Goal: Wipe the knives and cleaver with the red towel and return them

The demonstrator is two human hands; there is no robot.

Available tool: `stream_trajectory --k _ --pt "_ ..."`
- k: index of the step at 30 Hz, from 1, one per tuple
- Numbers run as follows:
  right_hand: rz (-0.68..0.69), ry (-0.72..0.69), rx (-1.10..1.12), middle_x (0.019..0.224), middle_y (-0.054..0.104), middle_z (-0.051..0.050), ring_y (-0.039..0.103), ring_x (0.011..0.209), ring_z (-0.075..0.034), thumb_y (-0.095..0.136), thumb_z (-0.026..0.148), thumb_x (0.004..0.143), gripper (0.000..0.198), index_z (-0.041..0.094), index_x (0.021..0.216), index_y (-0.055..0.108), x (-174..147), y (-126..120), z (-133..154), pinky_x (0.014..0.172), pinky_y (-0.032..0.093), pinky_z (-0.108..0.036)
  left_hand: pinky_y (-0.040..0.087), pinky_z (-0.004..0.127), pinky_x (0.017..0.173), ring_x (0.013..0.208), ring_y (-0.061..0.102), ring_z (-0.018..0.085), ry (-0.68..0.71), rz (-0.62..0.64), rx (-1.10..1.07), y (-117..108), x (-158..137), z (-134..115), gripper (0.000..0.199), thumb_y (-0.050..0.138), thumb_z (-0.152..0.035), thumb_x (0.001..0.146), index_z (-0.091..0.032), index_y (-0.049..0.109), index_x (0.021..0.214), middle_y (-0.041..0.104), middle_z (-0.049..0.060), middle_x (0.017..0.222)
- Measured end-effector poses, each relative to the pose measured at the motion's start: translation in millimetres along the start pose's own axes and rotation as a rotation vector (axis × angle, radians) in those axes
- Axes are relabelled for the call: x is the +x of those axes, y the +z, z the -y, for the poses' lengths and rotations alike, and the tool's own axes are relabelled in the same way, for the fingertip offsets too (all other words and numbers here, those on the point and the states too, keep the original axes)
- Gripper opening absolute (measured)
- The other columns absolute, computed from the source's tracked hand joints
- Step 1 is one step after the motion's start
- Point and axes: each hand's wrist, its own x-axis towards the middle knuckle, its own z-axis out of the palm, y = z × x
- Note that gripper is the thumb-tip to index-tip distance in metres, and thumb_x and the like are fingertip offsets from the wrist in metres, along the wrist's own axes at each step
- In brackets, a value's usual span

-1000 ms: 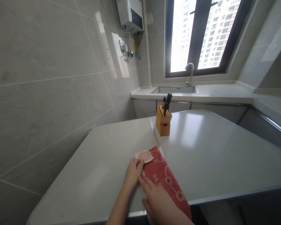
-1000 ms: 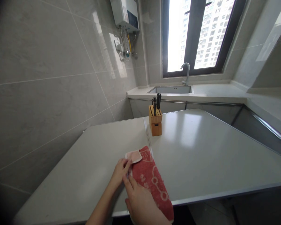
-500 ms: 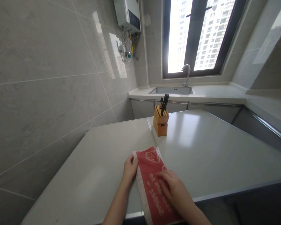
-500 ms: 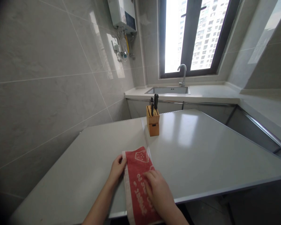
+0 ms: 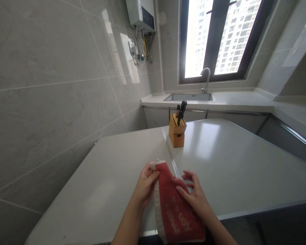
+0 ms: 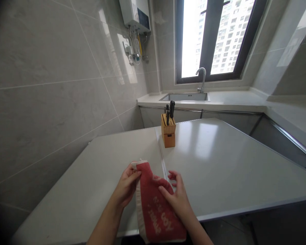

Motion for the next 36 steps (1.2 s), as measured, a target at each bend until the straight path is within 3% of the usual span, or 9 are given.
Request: stream_trajectory --k 2,5,7,10,14,21,25,29,36 --pt "0.198 0.078 0.207 0.121 0.057 -0.011 0.054 0.114 -0.029 0.076 0.048 0.062 0.076 0.022 0.126 0.046 6 -5 8 0.096 0.043 -0.043 0.046 0.021 0.071 0.071 0.060 0.011 -0.016 0.050 -0.064 7 -5 -7 0.015 0.069 -0.016 0.075 -0.018 0.059 0.087 0.065 0.000 0.082" --pt "0.624 0.210 0.587 0.118 0.062 -0.011 0.058 0.109 -0.030 0.075 0.057 0.061 0.074 0.020 0.121 0.054 11 -11 23 0.096 0.043 -0.043 0.045 0.022 0.072 0.073 0.059 0.011 -0.039 0.082 -0.116 12 -8 -12 0.013 0.068 -0.015 0.075 -0.018 0.056 0.081 0.063 0.000 0.081" --pt "0.720 0.250 0.771 0.115 0.064 -0.012 0.060 0.107 -0.029 0.075 0.056 0.063 0.070 0.017 0.119 0.057 14 -12 33 0.095 0.044 -0.041 0.045 0.021 0.070 0.072 0.058 0.011 -0.046 0.077 -0.103 12 -8 -12 0.014 0.068 -0.016 0.075 -0.018 0.056 0.081 0.062 0.000 0.080" --pt "0.636 0.246 0.864 0.115 0.065 -0.012 0.062 0.105 -0.025 0.076 0.044 0.068 0.061 0.017 0.120 0.057 23 -9 41 0.095 0.045 -0.037 0.044 0.020 0.067 0.069 0.058 0.011 -0.034 0.042 -0.036 9 -4 -10 0.016 0.070 -0.020 0.075 -0.018 0.056 0.083 0.063 -0.001 0.080" --pt "0.431 0.245 0.779 0.107 0.070 -0.010 0.067 0.094 -0.022 0.078 0.031 0.068 0.050 0.017 0.113 0.060 42 -5 38 0.090 0.049 -0.035 0.046 0.023 0.070 0.074 0.061 0.014 0.050 -0.038 0.154 -7 9 -1 0.022 0.071 -0.030 0.075 -0.018 0.060 0.090 0.067 0.002 0.084" --pt "0.188 0.207 0.526 0.090 0.073 -0.007 0.068 0.083 -0.023 0.078 0.034 0.062 0.035 0.017 0.088 0.063 77 0 15 0.078 0.053 -0.035 0.049 0.032 0.079 0.084 0.065 0.022 0.154 -0.237 0.486 -65 50 33 0.033 0.071 -0.040 0.070 -0.014 0.069 0.090 0.073 0.009 0.091" --pt "0.174 0.202 0.433 0.076 0.070 -0.002 0.065 0.068 -0.018 0.075 0.033 0.061 0.031 0.019 0.081 0.056 95 4 -1 0.064 0.050 -0.030 0.050 0.034 0.076 0.076 0.065 0.023 0.168 -0.282 0.639 -92 68 49 0.030 0.073 -0.039 0.066 -0.013 0.073 0.080 0.074 0.009 0.080" --pt "0.200 0.096 0.299 0.066 0.062 0.005 0.058 0.058 -0.013 0.067 0.030 0.064 0.037 0.021 0.097 0.053 112 7 -15 0.056 0.043 -0.025 0.050 0.035 0.078 0.079 0.066 0.023 0.193 -0.283 0.652 -103 72 60 0.027 0.073 -0.036 0.065 -0.015 0.073 0.081 0.074 0.009 0.083" --pt "0.154 -0.113 -0.103 0.072 0.063 0.000 0.056 0.067 -0.016 0.056 0.031 0.072 0.021 0.017 0.085 0.065 119 11 -39 0.066 0.043 -0.029 0.050 0.032 0.079 0.083 0.066 0.021 0.224 -0.250 0.646 -107 69 71 0.029 0.071 -0.036 0.069 -0.015 0.068 0.089 0.072 0.009 0.089"
